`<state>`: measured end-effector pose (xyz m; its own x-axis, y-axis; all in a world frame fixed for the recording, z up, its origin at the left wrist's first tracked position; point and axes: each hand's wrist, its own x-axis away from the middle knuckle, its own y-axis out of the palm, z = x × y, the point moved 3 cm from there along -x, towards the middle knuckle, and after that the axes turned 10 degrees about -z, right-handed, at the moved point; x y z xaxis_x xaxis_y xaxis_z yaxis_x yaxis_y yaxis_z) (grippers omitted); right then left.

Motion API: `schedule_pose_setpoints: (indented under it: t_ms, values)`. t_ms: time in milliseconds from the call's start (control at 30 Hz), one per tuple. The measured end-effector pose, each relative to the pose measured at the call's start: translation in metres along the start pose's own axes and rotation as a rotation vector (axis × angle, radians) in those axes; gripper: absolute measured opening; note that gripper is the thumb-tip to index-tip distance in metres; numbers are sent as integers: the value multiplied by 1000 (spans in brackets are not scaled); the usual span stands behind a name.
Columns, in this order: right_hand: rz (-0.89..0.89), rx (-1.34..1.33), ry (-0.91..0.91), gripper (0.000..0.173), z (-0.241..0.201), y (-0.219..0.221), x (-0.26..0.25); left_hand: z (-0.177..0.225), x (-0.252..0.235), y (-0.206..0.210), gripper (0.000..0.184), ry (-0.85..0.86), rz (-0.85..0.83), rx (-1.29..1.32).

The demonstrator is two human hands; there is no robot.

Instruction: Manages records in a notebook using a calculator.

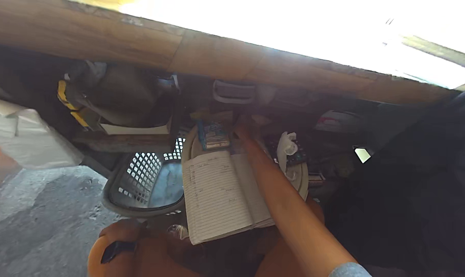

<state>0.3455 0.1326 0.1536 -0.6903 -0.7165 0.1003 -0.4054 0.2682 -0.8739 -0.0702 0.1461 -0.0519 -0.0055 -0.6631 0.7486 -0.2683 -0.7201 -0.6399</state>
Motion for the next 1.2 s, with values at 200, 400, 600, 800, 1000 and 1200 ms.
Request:
schedule_pose_setpoints:
  t_ms: [200, 400, 600, 800, 1000, 1200]
  values:
    - [-41, -10, 100, 66, 3, 7, -6, -8, 5, -2, 67, 14, -58, 82]
    - [-36, -55, 149, 62, 3, 12, -17, -7, 6, -2, 68, 40, -36, 130]
    - [86, 22, 177, 71, 11, 18, -21, -10, 14, -5, 70, 48, -96, 43]
    - [11, -135, 212, 72, 2, 11, -6, -16, 17, 2, 64, 81, -14, 113]
    - [-34, -183, 155, 73, 2, 6, 4, -26, 111, -8, 54, 458, 344, 508]
    - [-38, -326, -164, 82, 6, -18, 25, 38, 213, -21, 71, 809, 762, 1005]
